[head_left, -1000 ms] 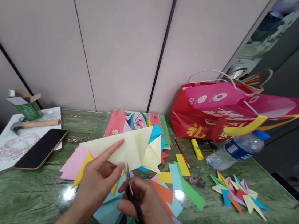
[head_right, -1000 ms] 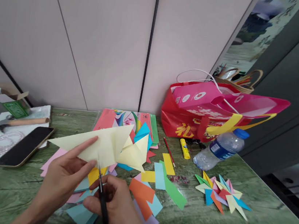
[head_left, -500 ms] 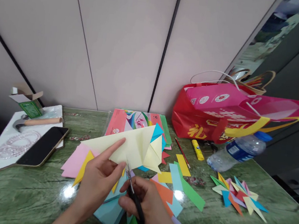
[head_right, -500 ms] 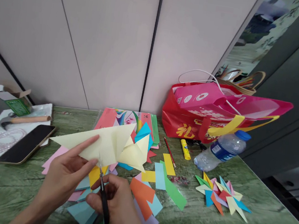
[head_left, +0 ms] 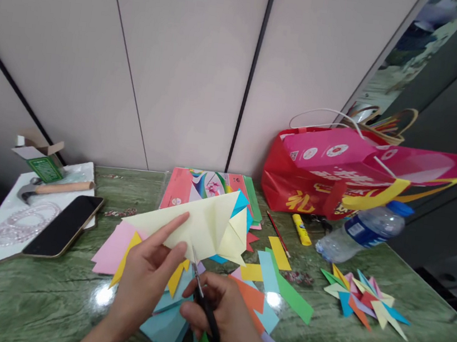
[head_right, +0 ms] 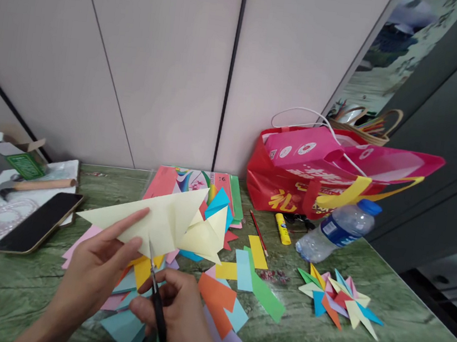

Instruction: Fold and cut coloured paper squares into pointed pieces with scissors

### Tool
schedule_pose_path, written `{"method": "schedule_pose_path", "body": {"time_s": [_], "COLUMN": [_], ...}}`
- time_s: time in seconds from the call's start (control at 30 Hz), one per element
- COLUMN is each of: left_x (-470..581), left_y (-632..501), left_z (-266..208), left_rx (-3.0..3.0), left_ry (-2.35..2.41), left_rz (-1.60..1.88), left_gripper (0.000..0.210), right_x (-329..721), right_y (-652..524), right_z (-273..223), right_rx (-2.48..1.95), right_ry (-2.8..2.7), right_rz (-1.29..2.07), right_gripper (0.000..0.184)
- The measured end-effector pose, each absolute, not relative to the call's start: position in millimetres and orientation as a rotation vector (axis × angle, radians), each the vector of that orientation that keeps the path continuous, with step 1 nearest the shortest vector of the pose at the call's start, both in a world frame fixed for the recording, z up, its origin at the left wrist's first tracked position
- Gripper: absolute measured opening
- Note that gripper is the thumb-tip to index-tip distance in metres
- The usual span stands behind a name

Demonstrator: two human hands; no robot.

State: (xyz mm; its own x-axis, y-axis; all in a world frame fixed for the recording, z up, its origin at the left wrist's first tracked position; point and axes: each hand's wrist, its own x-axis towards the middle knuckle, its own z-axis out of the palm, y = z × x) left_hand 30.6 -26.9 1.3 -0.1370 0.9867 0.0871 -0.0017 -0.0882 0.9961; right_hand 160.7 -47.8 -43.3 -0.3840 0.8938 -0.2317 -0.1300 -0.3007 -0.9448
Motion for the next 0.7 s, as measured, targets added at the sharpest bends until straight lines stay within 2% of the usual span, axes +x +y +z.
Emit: {"method": "schedule_pose_path", "body": {"time_s": [0.23,0.7], "left_x": [28.9,35.7], "left_y": [-27.7,-30.6], "left_z": [-1.1,3.5], "left_rx": [1.238,1.318], "left_ry": [1.337,1.317], "left_rz": [1.328,1.215], "left_gripper": [0.052,0.047], "right_x": [159.8,163.1], "right_y": [-47.3,-47.4], "right_z": [-42.2,-38.1], "right_rx": [-1.072,-0.971], "right_ry": [-1.143,-1.137], "right_rz": [1.798,1.764], "right_gripper": [0.048,0.050]}}
